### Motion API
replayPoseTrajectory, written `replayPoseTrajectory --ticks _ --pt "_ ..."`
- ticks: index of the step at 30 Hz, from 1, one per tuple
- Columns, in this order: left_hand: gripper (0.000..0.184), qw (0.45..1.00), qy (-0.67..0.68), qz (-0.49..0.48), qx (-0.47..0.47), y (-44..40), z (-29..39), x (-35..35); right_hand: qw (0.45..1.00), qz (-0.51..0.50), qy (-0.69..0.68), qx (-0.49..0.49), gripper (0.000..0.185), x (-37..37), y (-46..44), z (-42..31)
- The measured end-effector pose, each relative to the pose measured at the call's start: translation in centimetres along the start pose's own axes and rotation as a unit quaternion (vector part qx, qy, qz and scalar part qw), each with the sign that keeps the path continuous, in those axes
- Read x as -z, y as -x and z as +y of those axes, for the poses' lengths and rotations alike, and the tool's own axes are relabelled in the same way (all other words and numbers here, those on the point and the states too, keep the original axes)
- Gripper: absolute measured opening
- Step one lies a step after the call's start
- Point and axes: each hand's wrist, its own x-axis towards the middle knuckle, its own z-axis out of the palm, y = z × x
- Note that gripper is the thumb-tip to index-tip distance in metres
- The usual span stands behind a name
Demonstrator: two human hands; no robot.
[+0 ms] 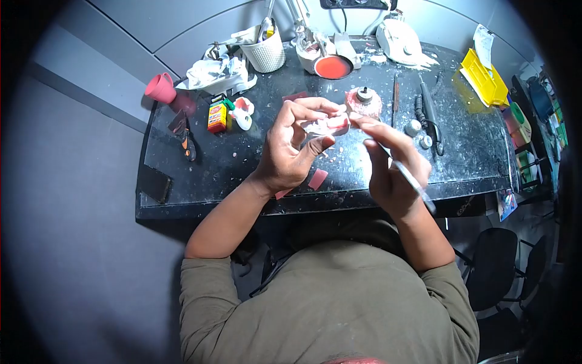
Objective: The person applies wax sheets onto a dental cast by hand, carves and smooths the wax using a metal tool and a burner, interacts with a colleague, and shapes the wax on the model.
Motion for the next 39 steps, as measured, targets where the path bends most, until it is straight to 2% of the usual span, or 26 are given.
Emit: replayPoseTrajectory --ticks 4,7,23,26,29,34,39 --pt "0.031 1.000 -0.009 0.010 -0.021 0.4 -0.3 -0.1 0.996 -0.039 0.051 0.063 0.022 -0.5 -0.7 -0.4" --pt "0.034 0.998 -0.053 0.016 -0.031 0.4 -0.3 -0.1 0.996 -0.040 0.029 0.076 0.030 -1.0 0.0 0.3" --pt "0.031 0.998 -0.064 0.023 -0.008 0.8 0.3 0.1 0.996 -0.042 0.041 0.068 0.023 -1.0 -0.2 0.3" --pt "0.030 0.998 -0.064 0.028 -0.002 0.8 0.4 0.1 0.997 -0.056 0.029 0.050 0.030 -0.7 -0.2 0.1" --pt "0.029 0.998 -0.061 0.028 -0.012 0.7 0.3 0.1 0.997 -0.059 0.028 0.046 0.029 -0.5 -0.3 0.1" --pt "0.032 0.998 -0.030 0.040 0.027 0.8 0.7 0.0 0.998 -0.050 0.023 0.041 0.028 -0.6 -0.2 0.3" --pt "0.028 0.998 -0.063 0.019 0.001 0.7 0.5 0.2 0.998 -0.048 0.021 0.040 0.026 -0.6 -0.3 0.3"
